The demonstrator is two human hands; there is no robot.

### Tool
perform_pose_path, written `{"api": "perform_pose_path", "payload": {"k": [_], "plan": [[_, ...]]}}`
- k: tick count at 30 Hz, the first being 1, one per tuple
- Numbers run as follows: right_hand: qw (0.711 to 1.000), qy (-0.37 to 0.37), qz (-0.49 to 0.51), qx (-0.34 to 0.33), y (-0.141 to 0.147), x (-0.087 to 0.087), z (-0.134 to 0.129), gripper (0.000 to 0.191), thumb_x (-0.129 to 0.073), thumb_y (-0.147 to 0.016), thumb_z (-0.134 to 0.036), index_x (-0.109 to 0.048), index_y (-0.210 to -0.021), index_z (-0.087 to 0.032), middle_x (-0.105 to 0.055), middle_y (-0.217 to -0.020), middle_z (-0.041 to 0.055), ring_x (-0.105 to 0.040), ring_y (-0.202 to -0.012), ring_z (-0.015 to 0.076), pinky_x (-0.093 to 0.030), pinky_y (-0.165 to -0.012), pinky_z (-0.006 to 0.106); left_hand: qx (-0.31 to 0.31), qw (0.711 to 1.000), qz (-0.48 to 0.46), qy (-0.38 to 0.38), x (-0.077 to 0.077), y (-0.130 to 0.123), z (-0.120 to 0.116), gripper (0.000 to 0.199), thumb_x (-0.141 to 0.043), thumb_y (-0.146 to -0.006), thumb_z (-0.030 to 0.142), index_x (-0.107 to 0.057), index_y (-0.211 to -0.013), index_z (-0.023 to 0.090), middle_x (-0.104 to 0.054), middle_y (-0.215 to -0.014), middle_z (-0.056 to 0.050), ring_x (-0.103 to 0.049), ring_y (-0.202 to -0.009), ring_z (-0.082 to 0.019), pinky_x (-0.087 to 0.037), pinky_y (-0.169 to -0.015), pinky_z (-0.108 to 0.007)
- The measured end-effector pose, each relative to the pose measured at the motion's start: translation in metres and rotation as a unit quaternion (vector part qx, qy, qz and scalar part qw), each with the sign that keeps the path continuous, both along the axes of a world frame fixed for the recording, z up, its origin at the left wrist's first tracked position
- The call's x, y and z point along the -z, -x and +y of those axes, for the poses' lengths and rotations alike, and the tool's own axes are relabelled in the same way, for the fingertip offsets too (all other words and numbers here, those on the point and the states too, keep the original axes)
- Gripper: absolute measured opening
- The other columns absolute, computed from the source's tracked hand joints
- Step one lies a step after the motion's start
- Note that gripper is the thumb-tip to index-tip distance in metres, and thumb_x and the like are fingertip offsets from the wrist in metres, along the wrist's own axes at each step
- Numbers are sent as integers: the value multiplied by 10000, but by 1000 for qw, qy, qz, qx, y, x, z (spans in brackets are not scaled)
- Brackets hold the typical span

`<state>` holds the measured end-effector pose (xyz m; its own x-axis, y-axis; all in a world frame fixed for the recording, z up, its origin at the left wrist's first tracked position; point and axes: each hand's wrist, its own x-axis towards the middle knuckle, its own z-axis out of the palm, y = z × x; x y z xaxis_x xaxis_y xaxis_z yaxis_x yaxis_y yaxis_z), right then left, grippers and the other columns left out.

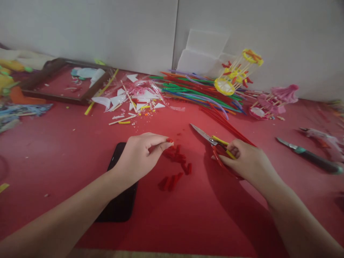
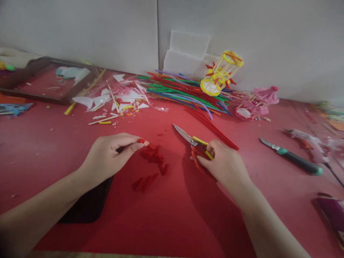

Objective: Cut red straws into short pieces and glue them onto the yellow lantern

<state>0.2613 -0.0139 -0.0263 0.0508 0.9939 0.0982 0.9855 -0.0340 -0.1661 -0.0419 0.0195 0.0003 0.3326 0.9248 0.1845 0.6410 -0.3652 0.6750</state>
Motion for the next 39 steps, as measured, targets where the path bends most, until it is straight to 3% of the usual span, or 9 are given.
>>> {"api": "perform_pose_path", "payload": {"k": [3, 7, 11, 14, 16, 18, 21, 30, 39], "plan": [[998, 11, 20, -61, -2, -3, -4, 237, -629, -780, -423, -549, -854, -213, -637, -780, 38, -597, -653, 195, -422, -565, 294, 59, 994, -48, -83, 1, -1, -2, 146, -605, -900, 223, -745, -890, 184, -783, -908, -50, -711, -868, -176, -537, -765, -249], [990, -2, 50, -133, 7, -10, -8, 175, -564, -742, -192, -569, -917, -203, -636, -953, 64, -607, -865, 225, -470, -746, 352, 146, 958, -74, -237, 4, 0, -2, 185, -600, -860, 67, -717, -966, 163, -783, -925, -64, -706, -853, -172, -551, -816, -288], [971, -71, 93, -207, 30, -13, -12, 124, -554, -787, -139, -593, -885, -203, -641, -964, 64, -591, -922, 221, -476, -839, 380, 182, 943, -78, -268, 4, 0, -3, 234, -601, -820, 2, -718, -969, 140, -781, -962, -80, -703, -871, -180, -549, -831, -303], [952, -60, 107, -279, 47, -11, -15, 218, -603, -874, -288, -627, -1067, -189, -654, -1040, 80, -592, -960, 225, -482, -886, 405, 136, 970, -114, -167, 2, -3, -7, 153, -628, -856, 89, -741, -938, 154, -787, -914, -56, -713, -842, -159, -548, -810, -264], [948, -43, 106, -296, 56, -8, -17, 360, -645, -864, -379, -618, -1151, -163, -656, -1064, 93, -591, -972, 235, -491, -887, 417, 74, 984, -159, -2, 1, -5, -9, 135, -630, -893, 200, -758, -934, 189, -788, -936, -33, -721, -863, -141, -550, -802, -223], [949, -33, 107, -296, 62, -5, -18, 429, -673, -845, -418, -621, -1168, -141, -656, -1060, 99, -591, -972, 241, -499, -882, 422, 45, 965, -224, 131, 2, -6, -9, 152, -642, -893, 301, -771, -925, 226, -792, -916, -7, -721, -843, -124, -551, -779, -193], [949, -28, 118, -292, 66, -1, -17, 421, -697, -828, -424, -647, -1131, -135, -659, -1035, 95, -592, -959, 240, -504, -876, 425, 40, 931, -266, 247, 3, -7, -7, 170, -657, -880, 366, -784, -869, 254, -787, -852, 18, -680, -738, -83, -532, -713, -155], [935, -28, 186, -300, 64, 3, -15, 233, -729, -816, -327, -658, -984, -183, -674, -953, 58, -605, -891, 202, -518, -820, 386, 32, 845, -353, 400, 9, -16, -10, 172, -720, -822, 395, -792, -817, 239, -768, -828, 6, -633, -710, -59, -506, -664, -124], [896, -243, 246, -278, 74, -14, -23, 296, -767, -783, -362, -639, -980, -183, -662, -909, 51, -622, -879, 175, -519, -825, 334, 83, 801, -363, 469, 4, -24, -17, 184, -746, -797, 361, -774, -772, 181, -754, -762, -6, -662, -686, -79, -535, -669, -164]]}}
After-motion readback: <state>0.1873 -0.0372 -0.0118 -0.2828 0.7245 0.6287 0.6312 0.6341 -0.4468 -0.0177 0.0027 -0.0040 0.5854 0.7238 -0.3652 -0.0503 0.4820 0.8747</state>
